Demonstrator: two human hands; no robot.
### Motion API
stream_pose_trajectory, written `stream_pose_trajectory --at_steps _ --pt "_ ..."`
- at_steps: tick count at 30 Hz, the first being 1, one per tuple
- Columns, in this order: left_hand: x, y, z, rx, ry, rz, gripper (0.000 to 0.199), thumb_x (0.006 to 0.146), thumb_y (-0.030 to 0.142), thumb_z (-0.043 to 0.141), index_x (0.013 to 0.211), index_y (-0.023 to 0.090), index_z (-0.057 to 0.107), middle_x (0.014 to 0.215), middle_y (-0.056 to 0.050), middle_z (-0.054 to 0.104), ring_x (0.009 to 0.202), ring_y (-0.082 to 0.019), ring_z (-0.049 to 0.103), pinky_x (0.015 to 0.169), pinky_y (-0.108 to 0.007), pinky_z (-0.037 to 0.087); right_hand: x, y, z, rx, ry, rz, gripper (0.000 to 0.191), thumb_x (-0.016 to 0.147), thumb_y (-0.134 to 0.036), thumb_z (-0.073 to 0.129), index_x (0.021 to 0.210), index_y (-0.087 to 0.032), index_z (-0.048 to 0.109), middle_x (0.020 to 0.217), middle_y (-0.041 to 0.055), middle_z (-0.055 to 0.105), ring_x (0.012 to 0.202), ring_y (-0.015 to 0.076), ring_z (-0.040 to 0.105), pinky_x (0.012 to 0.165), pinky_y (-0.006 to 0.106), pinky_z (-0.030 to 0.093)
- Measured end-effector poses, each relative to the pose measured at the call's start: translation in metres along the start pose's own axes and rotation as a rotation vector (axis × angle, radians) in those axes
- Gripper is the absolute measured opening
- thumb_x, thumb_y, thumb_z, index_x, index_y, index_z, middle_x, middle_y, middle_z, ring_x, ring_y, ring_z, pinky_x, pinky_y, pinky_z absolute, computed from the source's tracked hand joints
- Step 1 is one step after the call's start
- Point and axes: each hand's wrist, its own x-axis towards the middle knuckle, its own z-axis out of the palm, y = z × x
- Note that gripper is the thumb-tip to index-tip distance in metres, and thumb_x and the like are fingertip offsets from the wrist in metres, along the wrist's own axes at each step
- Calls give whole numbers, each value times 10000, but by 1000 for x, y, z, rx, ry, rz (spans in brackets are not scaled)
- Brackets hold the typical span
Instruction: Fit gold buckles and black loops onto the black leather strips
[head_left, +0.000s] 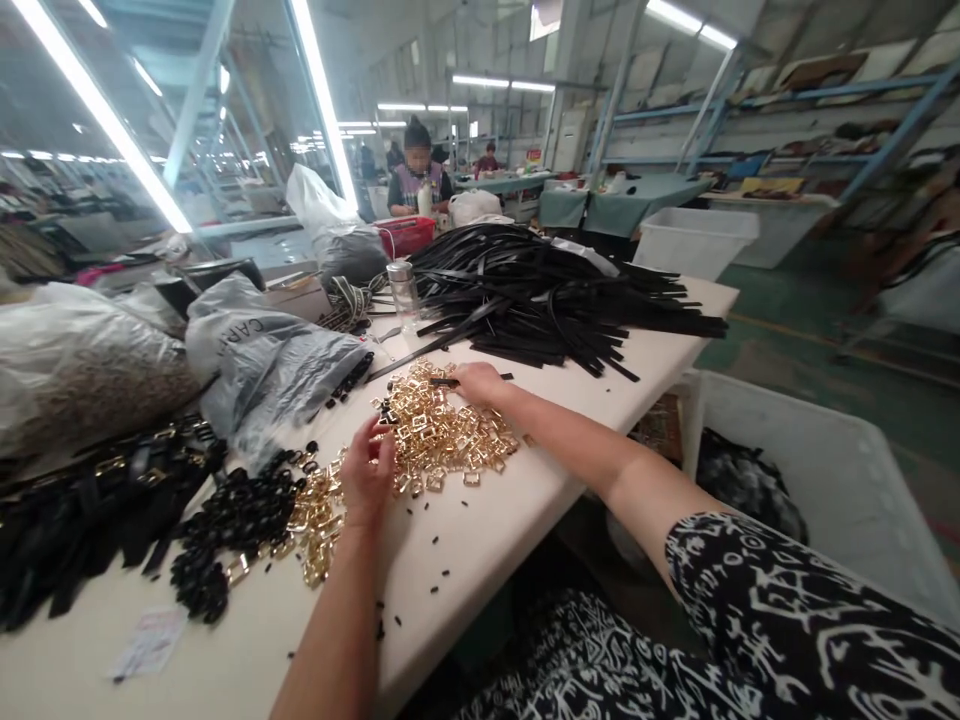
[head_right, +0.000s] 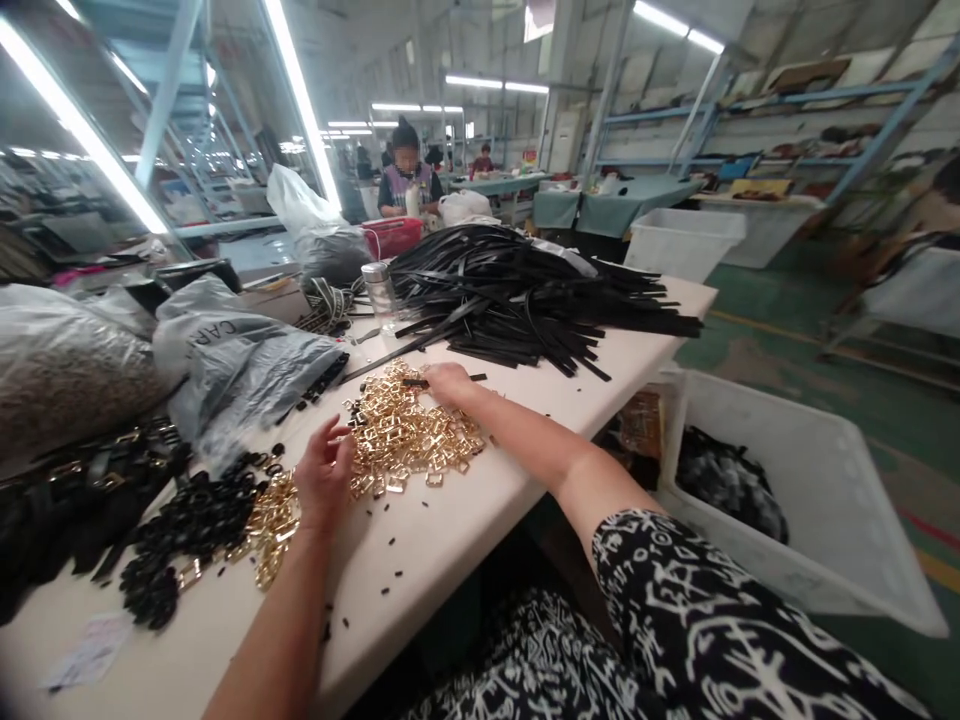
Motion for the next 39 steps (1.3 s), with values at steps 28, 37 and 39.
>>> stream_pose_trajectory --at_steps 28,37,39 --pt "13 26 -11 -588 110 -567 657 630 352 784 1211 148 556 658 29 641 550 -108 635 521 -195 450 -34 -82 1 643 67 -568 203 857 -339 605 960 -167 638 806 5 655 698 112 533 656 233 359" --pt "9 26 -12 -734 90 -703 629 634 271 791 1221 184 583 786 -3 691 600 -85 648 532 -167 462 -35 -83 5 418 220 -641 207 869 -369 580 864 -181 668 836 19 675 750 138 566 664 259 352" --pt "7 26 -12 -732 66 -695 613 647 286 788 1219 185 594 787 -10 693 613 -89 649 552 -174 476 -36 -83 4 358 231 -665 201 875 -342 559 825 -176 661 795 19 663 705 131 545 631 263 326"
